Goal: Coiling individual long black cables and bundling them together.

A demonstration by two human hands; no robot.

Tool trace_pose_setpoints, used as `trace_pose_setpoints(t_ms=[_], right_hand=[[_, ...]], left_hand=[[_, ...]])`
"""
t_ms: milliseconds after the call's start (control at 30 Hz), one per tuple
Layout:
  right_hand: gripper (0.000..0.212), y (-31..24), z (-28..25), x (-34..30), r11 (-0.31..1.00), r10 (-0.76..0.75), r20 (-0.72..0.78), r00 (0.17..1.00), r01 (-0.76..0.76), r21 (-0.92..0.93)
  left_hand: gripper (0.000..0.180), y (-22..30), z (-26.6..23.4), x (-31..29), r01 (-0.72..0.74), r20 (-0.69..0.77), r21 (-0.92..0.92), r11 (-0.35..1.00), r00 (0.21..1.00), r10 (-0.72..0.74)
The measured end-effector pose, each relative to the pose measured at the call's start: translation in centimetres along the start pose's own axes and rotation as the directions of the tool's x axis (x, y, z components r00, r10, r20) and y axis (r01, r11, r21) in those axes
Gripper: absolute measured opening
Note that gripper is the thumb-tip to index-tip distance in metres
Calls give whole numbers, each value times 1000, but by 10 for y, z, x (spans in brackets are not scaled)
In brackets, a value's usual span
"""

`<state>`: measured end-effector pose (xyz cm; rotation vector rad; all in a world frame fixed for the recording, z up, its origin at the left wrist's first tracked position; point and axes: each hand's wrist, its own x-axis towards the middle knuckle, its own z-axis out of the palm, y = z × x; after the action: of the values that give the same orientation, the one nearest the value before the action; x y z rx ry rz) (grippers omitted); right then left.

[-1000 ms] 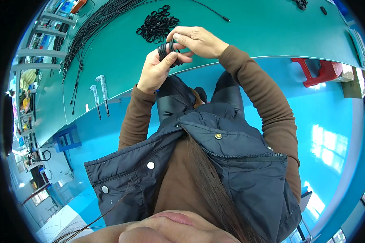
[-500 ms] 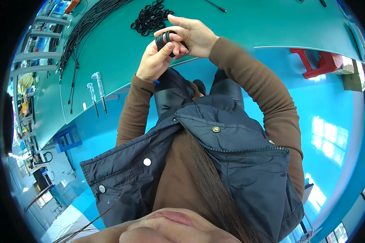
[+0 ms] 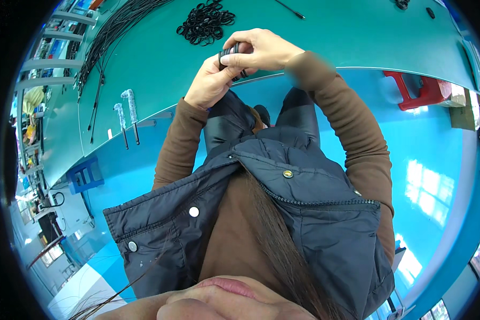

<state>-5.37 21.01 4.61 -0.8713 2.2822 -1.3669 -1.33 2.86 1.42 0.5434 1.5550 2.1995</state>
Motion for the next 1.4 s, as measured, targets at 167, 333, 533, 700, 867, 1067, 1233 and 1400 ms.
trace_pose_setpoints(t_ms=[167,333,533,700,867,1067,1233,1400], right_hand=[[38,3,8,-4,916,39,-62,997,-11,402],[42,-3,26,1,732,92,-129,987,21,681],[39,-11,26,0,802,103,-52,993,-52,595],[34,-9,30,-1,820,107,-78,991,-44,570],[32,3,28,3,800,60,-88,994,5,600],[34,4,25,4,776,106,-29,994,-65,628],[37,1,21,1,748,183,-15,983,-130,651],[38,-2,20,0,717,277,37,960,-233,657]], left_hand=[[21,12,4,2,-47,-36,154,987,998,53],[25,3,0,2,-165,20,56,985,986,164],[21,6,-2,2,-137,79,27,990,988,134],[20,-4,-8,0,-142,16,35,989,990,142],[16,-3,-5,7,-97,-42,-14,995,994,96],[19,-5,-17,6,53,62,-446,894,998,-28],[21,15,1,4,52,-15,-424,904,998,-64],[22,3,-23,5,52,100,-282,958,995,-24]])
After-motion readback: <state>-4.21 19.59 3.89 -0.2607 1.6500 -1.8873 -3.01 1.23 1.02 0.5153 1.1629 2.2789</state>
